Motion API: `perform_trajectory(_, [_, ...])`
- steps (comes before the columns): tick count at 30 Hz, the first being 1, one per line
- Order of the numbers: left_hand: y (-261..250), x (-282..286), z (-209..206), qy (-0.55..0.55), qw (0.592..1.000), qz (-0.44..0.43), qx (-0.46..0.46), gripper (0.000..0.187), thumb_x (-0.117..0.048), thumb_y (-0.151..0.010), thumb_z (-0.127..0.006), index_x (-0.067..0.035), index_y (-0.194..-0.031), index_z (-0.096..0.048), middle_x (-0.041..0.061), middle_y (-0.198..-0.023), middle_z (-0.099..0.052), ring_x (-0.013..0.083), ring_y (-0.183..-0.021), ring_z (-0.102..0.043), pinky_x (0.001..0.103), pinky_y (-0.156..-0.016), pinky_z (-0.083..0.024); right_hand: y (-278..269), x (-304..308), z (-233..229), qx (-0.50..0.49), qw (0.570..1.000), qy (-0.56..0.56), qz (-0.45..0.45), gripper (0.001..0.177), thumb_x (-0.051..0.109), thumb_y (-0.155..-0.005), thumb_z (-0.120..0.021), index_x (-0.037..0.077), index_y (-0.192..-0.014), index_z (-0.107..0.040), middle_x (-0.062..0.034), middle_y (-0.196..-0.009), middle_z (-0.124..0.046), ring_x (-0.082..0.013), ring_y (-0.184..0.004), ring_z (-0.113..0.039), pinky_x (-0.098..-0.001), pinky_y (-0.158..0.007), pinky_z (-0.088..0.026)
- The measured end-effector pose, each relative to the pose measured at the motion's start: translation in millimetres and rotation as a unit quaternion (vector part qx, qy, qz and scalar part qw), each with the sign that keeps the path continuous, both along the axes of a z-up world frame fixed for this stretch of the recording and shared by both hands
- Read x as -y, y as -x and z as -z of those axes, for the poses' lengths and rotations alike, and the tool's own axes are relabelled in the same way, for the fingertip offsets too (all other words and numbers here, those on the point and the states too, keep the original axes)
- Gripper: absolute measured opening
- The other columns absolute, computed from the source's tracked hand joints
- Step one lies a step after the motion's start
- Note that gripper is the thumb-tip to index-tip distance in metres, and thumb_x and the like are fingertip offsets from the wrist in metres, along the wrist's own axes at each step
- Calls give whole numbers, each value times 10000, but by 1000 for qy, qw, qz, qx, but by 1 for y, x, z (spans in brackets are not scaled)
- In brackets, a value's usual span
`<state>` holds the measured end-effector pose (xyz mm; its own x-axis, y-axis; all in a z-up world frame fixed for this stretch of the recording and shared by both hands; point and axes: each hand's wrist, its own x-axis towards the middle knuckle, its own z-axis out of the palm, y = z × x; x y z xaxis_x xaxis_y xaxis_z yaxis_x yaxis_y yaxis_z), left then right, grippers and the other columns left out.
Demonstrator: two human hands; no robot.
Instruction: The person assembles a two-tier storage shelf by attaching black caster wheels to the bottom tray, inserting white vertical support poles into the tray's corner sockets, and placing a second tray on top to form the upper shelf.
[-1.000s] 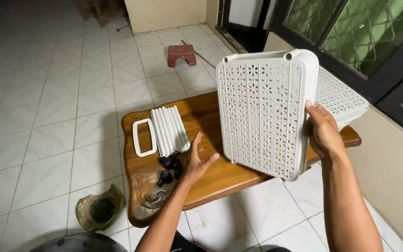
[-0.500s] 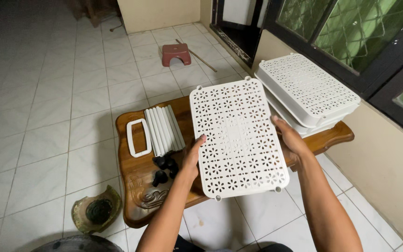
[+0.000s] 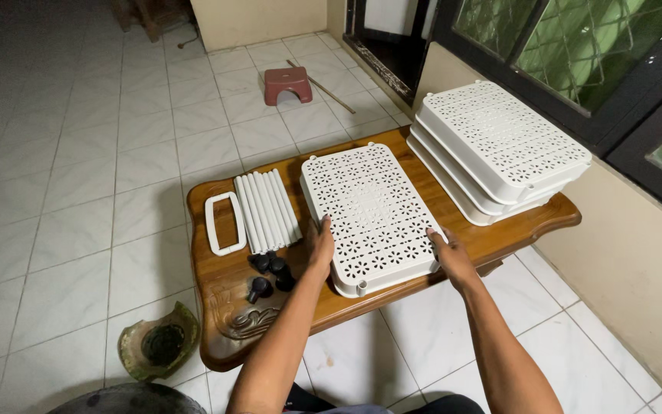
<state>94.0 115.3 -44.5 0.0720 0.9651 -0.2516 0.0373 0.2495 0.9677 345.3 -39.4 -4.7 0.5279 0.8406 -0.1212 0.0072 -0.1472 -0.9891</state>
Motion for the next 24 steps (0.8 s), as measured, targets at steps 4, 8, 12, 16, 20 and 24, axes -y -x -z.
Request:
perform_trajectory(4, [-6, -11, 36, -65, 990, -7, -126, 739, -541, -1010, -394, -85, -1587, -323, 188, -1625, -366, 375, -1517, -297, 423, -1240, -229, 2, -5, 10, 36, 999, 18, 11, 489, 383, -978, -644, 54, -1339, -665, -11, -814, -596, -105, -686, -477, -267, -613, -417])
perform_trajectory(8, [-13, -15, 45, -88, 982, -39, -163, 709, -509, -1023, -414, -73, -1576, -327, 193, -1630, -338, 415, -1503, -263, 465, -1229, -201, 3, -10, 16, 25, 1000, 10, 16, 440, 369, -972, -646, 60, -1281, -698, 17, -749, -547, -92, -638, -454, -271, -567, -399])
perform_trajectory(12, [-20, -12, 47, -72, 978, -54, -189, 675, -455, -1001, -424, -83, -1559, -356, 164, -1617, -369, 416, -1469, -305, 501, -1215, -195, -1, -15, 12, 28, 999, 34, 28, 433, 372, -965, -651, 68, -1272, -684, 24, -760, -598, -84, -635, -500, -277, -543, -448])
perform_trajectory(16, [-25, -18, 64, -120, 973, -75, -179, 657, -415, -1009, -455, -28, -1534, -370, 195, -1595, -379, 407, -1472, -314, 513, -1209, -184, -1, -17, 9, 24, 999, 35, 29, 443, 368, -954, -667, 57, -1268, -707, -21, -749, -572, -116, -555, -494, -309, -466, -449])
perform_trajectory(20, [-24, -25, 80, -186, 963, -89, -174, 647, -389, -1040, -478, 21, -1531, -377, 237, -1601, -367, 422, -1489, -314, 501, -1227, -208, 7, -14, 10, 38, 998, 26, 44, 429, 347, -947, -684, 44, -1246, -732, -46, -739, -620, -137, -485, -513, -303, -446, -449])
perform_trajectory(24, [-26, -23, 77, -173, 960, -93, -200, 659, -385, -1009, -490, -2, -1534, -383, 204, -1613, -352, 401, -1488, -287, 502, -1222, -173, 9, -13, 13, 67, 995, -38, 59, 443, 310, -938, -735, -46, -1202, -724, 50, -843, -638, -115, -498, -585, -300, -439, -473])
